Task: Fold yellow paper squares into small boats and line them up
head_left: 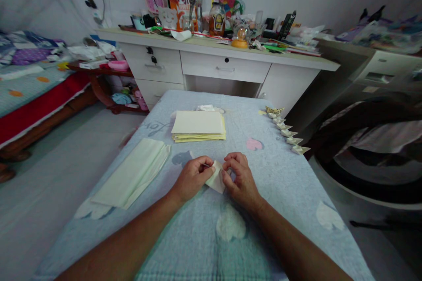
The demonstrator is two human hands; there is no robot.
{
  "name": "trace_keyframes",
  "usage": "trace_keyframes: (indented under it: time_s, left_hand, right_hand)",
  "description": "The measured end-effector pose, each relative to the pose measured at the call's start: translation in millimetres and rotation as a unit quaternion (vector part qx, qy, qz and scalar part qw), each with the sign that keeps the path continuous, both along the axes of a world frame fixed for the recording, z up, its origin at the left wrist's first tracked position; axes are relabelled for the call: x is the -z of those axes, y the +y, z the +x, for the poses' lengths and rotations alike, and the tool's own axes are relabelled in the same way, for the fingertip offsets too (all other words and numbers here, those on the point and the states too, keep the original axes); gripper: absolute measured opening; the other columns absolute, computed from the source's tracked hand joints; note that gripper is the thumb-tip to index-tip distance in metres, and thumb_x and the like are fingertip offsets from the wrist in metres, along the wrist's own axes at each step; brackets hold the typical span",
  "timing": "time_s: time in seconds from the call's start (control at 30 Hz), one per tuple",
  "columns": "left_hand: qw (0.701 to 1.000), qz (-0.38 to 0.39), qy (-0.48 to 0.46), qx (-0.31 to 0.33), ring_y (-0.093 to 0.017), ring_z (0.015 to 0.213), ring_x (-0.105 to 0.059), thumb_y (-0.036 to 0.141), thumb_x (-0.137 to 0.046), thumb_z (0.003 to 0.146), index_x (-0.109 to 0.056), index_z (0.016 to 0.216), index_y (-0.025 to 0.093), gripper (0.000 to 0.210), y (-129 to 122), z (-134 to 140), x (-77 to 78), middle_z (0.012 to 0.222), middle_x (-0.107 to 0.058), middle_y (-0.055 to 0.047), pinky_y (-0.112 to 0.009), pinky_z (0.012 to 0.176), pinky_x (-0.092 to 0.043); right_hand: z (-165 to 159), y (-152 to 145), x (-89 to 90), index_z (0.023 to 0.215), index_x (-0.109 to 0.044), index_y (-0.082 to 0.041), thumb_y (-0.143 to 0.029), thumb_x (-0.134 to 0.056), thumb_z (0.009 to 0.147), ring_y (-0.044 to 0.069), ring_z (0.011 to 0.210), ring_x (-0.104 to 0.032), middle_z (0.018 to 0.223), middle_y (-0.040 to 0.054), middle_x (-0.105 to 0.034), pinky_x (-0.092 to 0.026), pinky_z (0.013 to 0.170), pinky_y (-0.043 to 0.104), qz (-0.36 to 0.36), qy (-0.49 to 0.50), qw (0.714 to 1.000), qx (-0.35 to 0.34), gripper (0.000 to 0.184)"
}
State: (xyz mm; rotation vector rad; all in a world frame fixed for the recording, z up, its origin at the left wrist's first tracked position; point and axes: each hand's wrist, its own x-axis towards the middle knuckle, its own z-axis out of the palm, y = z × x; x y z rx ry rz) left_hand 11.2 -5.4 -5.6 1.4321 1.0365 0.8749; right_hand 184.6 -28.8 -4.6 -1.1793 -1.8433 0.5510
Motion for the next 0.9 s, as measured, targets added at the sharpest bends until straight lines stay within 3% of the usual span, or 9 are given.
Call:
trace_keyframes:
  time_s: [0.23,0.57,0.77,0.9]
  left_hand:
    - [1.000,0.011,0.021,0.012,-0.012,0.061,-0.053,0.036,-0.057,0.082,-0.064,0.082,0.014,0.023,2.2,1.7,6.7,0.067,-0.059,0.001,-0.022,0.057,-0.040]
    - [0.991,0.060,0.104,-0.062,-0.010,0.053,-0.046,0.030,-0.058,0.076,-0.059,0.065,0.016,0.018,2.6,5.4,7.2,0.056,-0.052,0.004,-0.020,0.050,-0.033]
    - [0.989,0.081,0.114,-0.043,-0.010,0.056,-0.047,0.021,-0.056,0.071,-0.060,0.068,0.015,0.007,4.0,3.8,7.7,0.060,-0.053,0.003,-0.020,0.052,-0.034]
    - [0.987,0.105,0.115,-0.028,-0.011,0.059,-0.048,0.021,-0.057,0.073,-0.059,0.067,0.015,0.008,3.3,4.0,4.9,0.063,-0.053,0.003,-0.020,0.054,-0.035]
  right_hand:
    - [-4.0,-0.3,0.4,0.080,-0.055,-0.021,-0.013,-0.056,0.077,0.021,0.098,-0.046,0.099,0.0049,-0.050,-0.039,0.087,0.036,-0.012,0.016,1.000,-0.006,0.009]
    - [-3.9,0.1,2.3,0.079,-0.055,-0.021,-0.011,-0.054,0.076,0.021,0.097,-0.046,0.098,0.0044,-0.050,-0.039,0.087,0.036,-0.010,0.018,1.000,-0.010,0.010]
    - [-1.9,-1.2,-1.7,0.082,-0.056,-0.021,-0.020,-0.057,0.079,0.022,0.099,-0.046,0.100,0.0054,-0.050,-0.038,0.088,0.037,-0.015,0.016,0.999,-0.037,0.003]
    - [0.1,1.9,0.1,0.093,-0.054,-0.022,-0.024,-0.051,0.086,0.021,0.099,-0.047,0.098,0.0047,-0.051,-0.038,0.089,0.037,-0.016,0.048,0.999,-0.012,0.008]
